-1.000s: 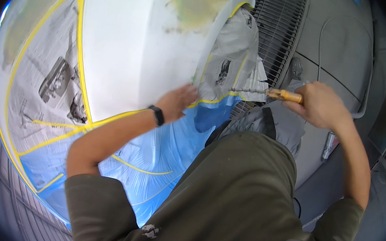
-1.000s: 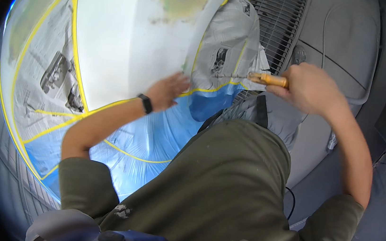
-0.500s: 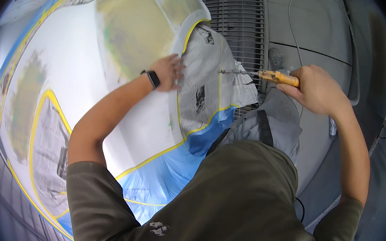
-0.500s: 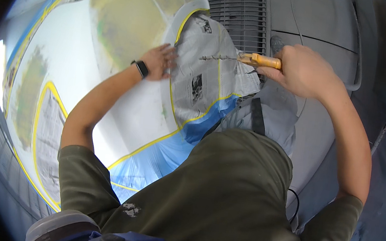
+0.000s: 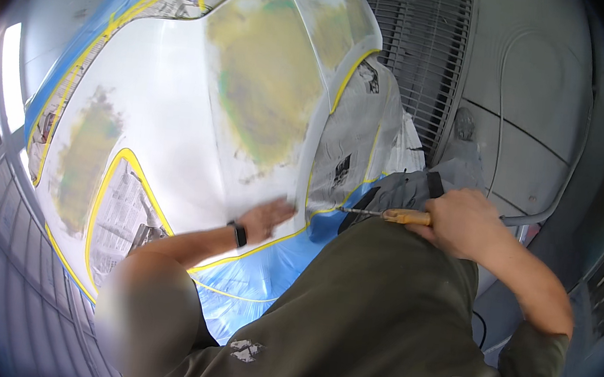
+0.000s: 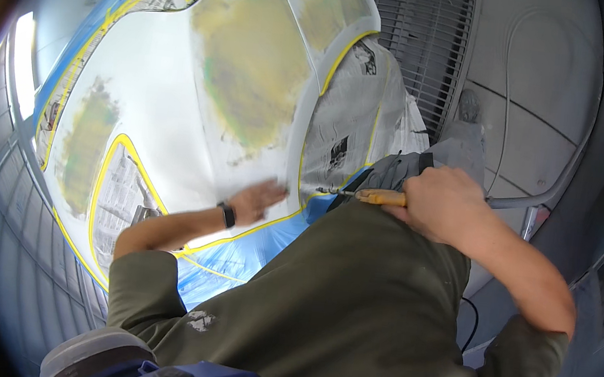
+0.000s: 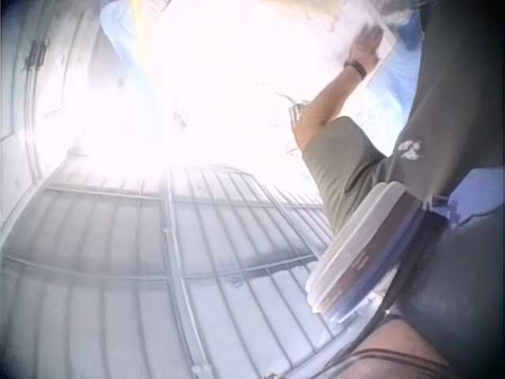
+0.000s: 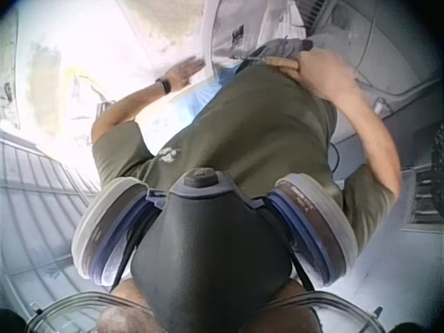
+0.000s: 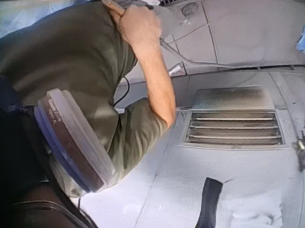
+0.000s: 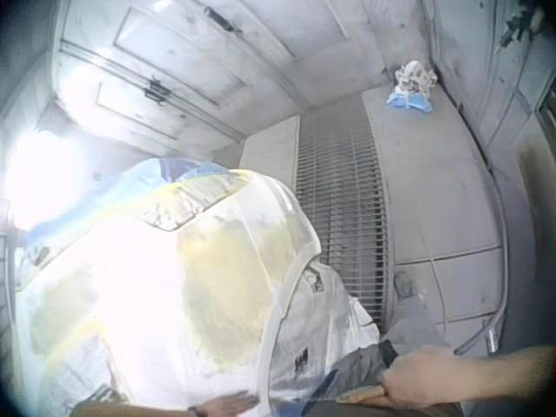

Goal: The person uses a sanding tool to smooth the surface of a white car bumper, then switches to a spray gun to apply a coat of white paint. The bumper is masked with blue plastic and yellow tape to protect surrounding areas.

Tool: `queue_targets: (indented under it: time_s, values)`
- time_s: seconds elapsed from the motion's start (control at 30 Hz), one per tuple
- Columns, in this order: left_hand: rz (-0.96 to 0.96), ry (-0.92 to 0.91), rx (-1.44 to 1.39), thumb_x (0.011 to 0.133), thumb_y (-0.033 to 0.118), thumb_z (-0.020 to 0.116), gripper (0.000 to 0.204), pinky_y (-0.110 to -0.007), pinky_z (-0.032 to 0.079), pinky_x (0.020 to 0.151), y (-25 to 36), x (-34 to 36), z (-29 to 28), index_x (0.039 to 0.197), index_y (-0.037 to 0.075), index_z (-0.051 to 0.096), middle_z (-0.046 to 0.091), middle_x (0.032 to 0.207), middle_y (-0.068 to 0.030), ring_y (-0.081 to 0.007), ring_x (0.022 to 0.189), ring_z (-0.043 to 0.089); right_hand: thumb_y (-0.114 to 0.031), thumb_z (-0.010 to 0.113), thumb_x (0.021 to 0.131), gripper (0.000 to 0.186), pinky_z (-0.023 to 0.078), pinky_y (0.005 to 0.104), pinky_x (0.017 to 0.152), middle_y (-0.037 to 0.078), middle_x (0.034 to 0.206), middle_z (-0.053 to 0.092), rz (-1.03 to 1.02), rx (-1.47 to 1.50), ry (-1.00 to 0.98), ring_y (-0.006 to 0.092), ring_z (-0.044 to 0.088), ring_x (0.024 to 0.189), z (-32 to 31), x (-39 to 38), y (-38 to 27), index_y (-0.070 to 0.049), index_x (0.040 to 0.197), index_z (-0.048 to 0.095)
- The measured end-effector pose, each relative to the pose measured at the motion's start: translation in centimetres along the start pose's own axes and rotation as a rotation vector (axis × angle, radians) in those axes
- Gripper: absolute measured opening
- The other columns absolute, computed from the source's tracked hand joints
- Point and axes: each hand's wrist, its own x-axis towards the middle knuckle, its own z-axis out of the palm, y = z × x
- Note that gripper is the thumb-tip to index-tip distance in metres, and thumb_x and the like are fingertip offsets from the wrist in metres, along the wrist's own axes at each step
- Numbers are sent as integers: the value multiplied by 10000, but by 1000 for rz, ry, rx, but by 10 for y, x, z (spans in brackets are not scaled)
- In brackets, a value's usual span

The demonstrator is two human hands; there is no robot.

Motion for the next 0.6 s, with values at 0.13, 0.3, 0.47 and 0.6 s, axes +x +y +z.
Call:
queue_targets:
  time_s: [0.13,0.3,0.47,0.6]
  values:
    - [-106,-24,-126,977,386,619,817,-390,74,1355,-5,-3,-19,1650,69,280,272,1732,-45,-211,1605,206,-534,671,961,513,598,476,779,184,838,747,-40,-82,30,383,747,855,-51,10,5,-42,889,795]
    - [-241,391,-98,834,370,799,1003,-419,227,1315,-128,-18,-159,1629,23,294,317,1700,-138,-302,1562,308,-447,738,938,397,577,483,739,172,740,704,32,-88,213,385,718,786,-137,13,19,-57,884,784]
    - [-396,491,259,945,514,638,932,-431,207,1313,-238,-12,-297,1602,-53,297,325,1687,-179,-320,1561,310,-405,756,935,369,545,503,717,196,693,658,91,28,469,413,676,745,-183,16,38,-42,869,757]
    - [-585,424,470,1013,593,463,888,-434,138,1321,-276,15,-337,1593,-65,324,318,1684,-206,-319,1590,238,-406,746,948,404,527,506,692,204,660,636,146,145,672,423,645,678,-172,14,51,-17,838,732]
